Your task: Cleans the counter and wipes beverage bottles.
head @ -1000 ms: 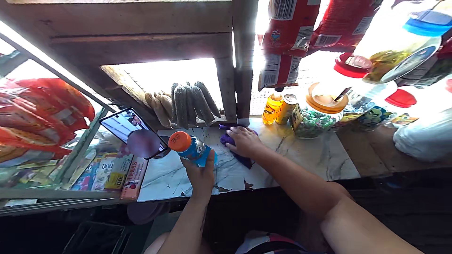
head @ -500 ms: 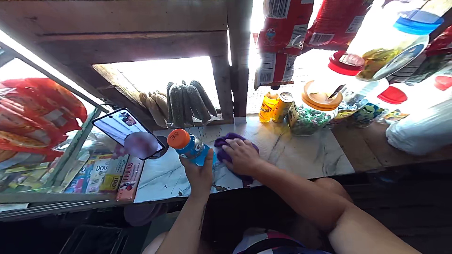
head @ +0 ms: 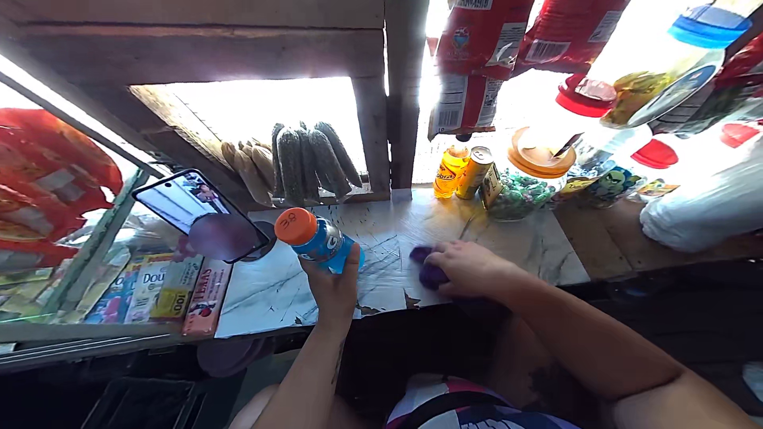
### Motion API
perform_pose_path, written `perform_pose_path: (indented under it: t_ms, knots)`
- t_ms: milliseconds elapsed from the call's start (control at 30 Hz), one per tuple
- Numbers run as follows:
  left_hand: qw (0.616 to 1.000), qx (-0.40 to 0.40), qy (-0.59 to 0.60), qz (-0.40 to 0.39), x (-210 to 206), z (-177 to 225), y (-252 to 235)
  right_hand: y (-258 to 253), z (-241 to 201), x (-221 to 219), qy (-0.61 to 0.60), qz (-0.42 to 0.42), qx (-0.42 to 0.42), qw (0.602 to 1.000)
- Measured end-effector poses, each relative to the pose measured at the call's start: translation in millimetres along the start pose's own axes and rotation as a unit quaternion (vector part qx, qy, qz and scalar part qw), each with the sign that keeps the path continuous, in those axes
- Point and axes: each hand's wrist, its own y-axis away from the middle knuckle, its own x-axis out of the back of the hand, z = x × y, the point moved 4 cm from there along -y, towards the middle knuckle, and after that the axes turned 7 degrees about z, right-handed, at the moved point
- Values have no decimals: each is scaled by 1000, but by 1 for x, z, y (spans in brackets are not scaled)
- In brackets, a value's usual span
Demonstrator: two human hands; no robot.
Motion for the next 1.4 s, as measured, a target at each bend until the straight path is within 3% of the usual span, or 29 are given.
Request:
perform_pose_path:
  t_ms: [67,167,233,367,467,533,600,700,767,933,1167,1300,1400]
  knots:
    - [1000,3,-19,-6,-1,0,1,9,-5,19,-39,-11,47,998]
    - [1000,5,-23,-5,-6,-2,2,-24,11,33,-64,198,21,978]
    - [1000,2,-27,-11,-7,-1,3,-55,29,22,-68,260,-20,963]
    - [1000,-10,-21,-15,-11,-2,2,-51,33,6,-5,169,-46,985]
    - [1000,-4,-1,-12,-15,-1,1,-5,29,22,-43,23,33,998]
    - [1000,1,-8,-18,-19,-2,2,3,31,26,-109,7,82,991]
    - [999,4,-26,-25,-24,-3,3,-7,36,27,-95,132,58,985]
    - [999,10,-36,-32,-31,-5,4,-35,36,31,-56,325,0,944]
    - [999,5,-36,-34,-33,-6,6,-58,31,28,-34,354,-46,934]
    - [999,-13,-36,-32,-33,-3,7,-105,30,14,13,276,-97,956]
    - [998,1,-50,-38,-27,-5,7,-111,36,25,9,217,-93,972]
    - [998,16,-44,-32,-25,-1,7,-69,26,24,14,150,-74,986]
    - [999,19,-35,-27,-19,0,6,-23,22,37,-7,18,-42,999]
